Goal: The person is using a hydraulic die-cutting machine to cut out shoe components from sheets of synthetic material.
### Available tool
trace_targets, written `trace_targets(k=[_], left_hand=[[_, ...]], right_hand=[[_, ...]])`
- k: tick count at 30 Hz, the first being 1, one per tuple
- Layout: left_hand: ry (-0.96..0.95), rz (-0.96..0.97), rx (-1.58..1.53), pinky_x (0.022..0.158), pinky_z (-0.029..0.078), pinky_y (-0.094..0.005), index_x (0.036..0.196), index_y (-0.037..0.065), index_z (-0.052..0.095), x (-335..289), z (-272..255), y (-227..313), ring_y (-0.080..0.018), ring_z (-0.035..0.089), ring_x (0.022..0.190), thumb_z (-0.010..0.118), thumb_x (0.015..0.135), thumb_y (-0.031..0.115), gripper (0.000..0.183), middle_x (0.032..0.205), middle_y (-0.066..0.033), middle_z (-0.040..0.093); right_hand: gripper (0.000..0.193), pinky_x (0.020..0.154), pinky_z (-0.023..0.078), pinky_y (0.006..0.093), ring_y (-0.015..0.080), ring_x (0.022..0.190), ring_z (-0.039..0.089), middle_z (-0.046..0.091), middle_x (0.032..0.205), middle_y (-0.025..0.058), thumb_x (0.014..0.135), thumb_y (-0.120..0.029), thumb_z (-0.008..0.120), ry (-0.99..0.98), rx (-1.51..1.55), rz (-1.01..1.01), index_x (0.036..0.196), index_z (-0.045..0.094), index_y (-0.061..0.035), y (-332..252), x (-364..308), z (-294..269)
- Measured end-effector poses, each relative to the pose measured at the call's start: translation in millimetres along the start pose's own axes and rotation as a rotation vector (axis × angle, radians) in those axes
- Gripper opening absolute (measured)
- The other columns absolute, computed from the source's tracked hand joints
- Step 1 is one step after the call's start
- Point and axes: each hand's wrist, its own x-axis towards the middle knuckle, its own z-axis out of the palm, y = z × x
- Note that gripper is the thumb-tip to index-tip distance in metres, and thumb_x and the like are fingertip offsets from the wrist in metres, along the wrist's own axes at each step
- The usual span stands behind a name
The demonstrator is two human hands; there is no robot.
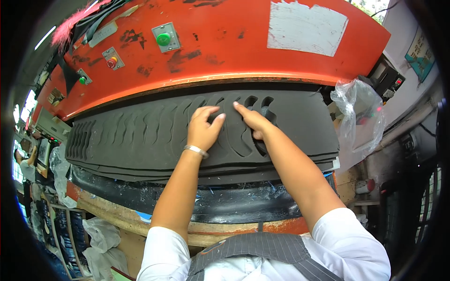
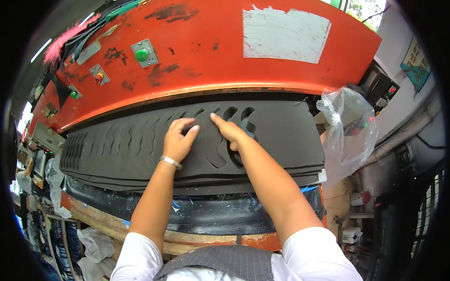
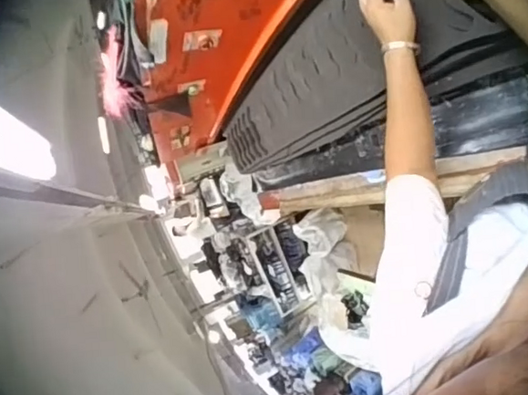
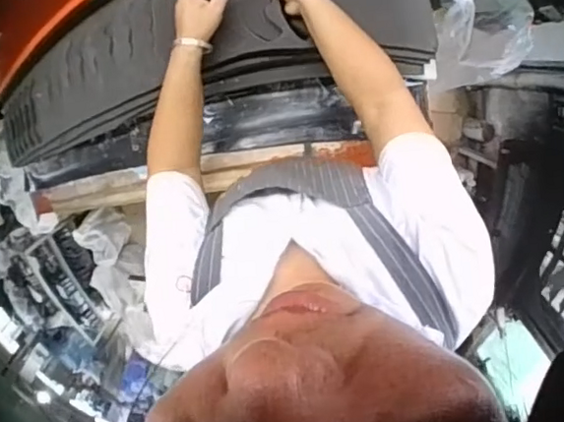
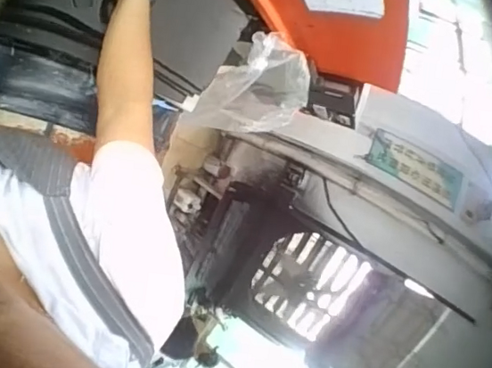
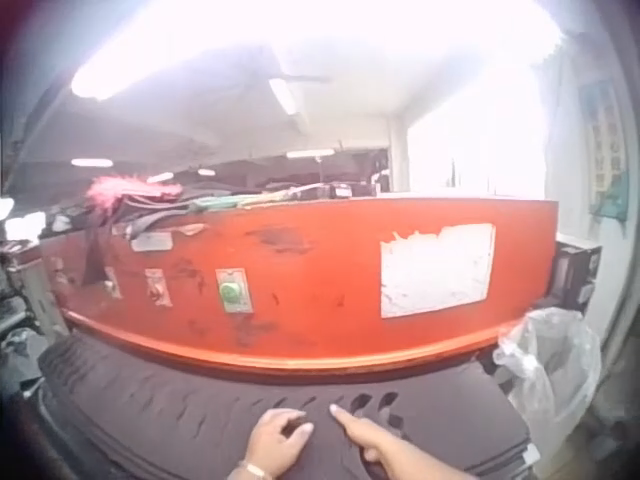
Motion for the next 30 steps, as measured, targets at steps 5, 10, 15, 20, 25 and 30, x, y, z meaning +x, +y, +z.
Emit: trace_targets(k=[5,10,15,20,25,30], left_hand=[[-0.121,-0.305,0.086,0.111,0.030,-0.0389,0.135,-0.011,0.043,7,28,-22,-0.0357,0.037,0.132,0.074,0.073,0.057,0.096,0.140,-0.0238,0.039],[-0.398,-0.413,0.223,0.117,0.010,-0.0473,0.145,-0.012,0.026,13,35,21,-0.0378,0.013,0.145,0.065,0.062,0.078,0.128,0.155,-0.0275,0.014],[-0.449,-0.340,0.290,0.117,0.000,-0.0538,0.146,-0.009,0.023,-9,33,59,-0.0385,0.010,0.147,0.066,0.069,0.062,0.113,0.154,-0.0303,0.017],[-0.303,-0.032,0.237,0.111,0.014,-0.0612,0.124,0.002,0.049,-43,19,51,-0.0404,0.038,0.130,0.073,0.066,0.041,0.074,0.120,-0.0232,0.053],[-0.054,0.602,-0.095,0.101,0.034,-0.0560,0.107,0.008,0.056,-112,-7,57,-0.0369,0.051,0.116,0.078,0.054,0.016,0.059,0.108,-0.0184,0.056],[-0.292,0.625,-0.628,0.099,0.042,-0.0488,0.119,0.007,0.047,-134,-81,85,-0.0373,0.054,0.106,0.081,0.058,0.017,0.070,0.109,-0.0209,0.054]], right_hand=[[0.075,0.099,0.046,0.0480,0.0328,0.117,0.056,0.056,0.130,0.0184,0.089,-0.067,0.048,-0.060,0.544,-0.189,0.133,0.052,-0.0055,18,2,21],[0.077,0.105,0.041,0.0421,0.0314,0.124,0.050,0.051,0.135,0.0162,0.094,-0.065,0.039,0.005,0.495,-0.699,0.137,0.045,-0.0013,47,21,-17],[0.062,0.094,0.049,0.0374,0.0255,0.106,0.059,0.061,0.117,0.0123,0.098,-0.056,0.041,-0.083,0.589,-0.602,0.126,0.054,-0.0019,52,6,9],[0.055,0.094,0.049,0.0355,0.0214,0.106,0.058,0.060,0.116,0.0121,0.097,-0.050,0.048,0.312,-0.069,-0.842,0.126,0.054,-0.0030,64,2,-5],[0.032,0.077,0.050,0.0276,0.0124,0.086,0.059,0.063,0.095,0.0061,0.099,-0.033,0.053,0.569,-0.128,-0.862,0.107,0.061,-0.0033,21,-27,25],[0.055,0.076,0.050,0.0270,0.0162,0.091,0.061,0.064,0.101,0.0100,0.090,-0.047,0.064,0.274,-0.302,-0.120,0.118,0.059,0.0010,4,-10,87]])
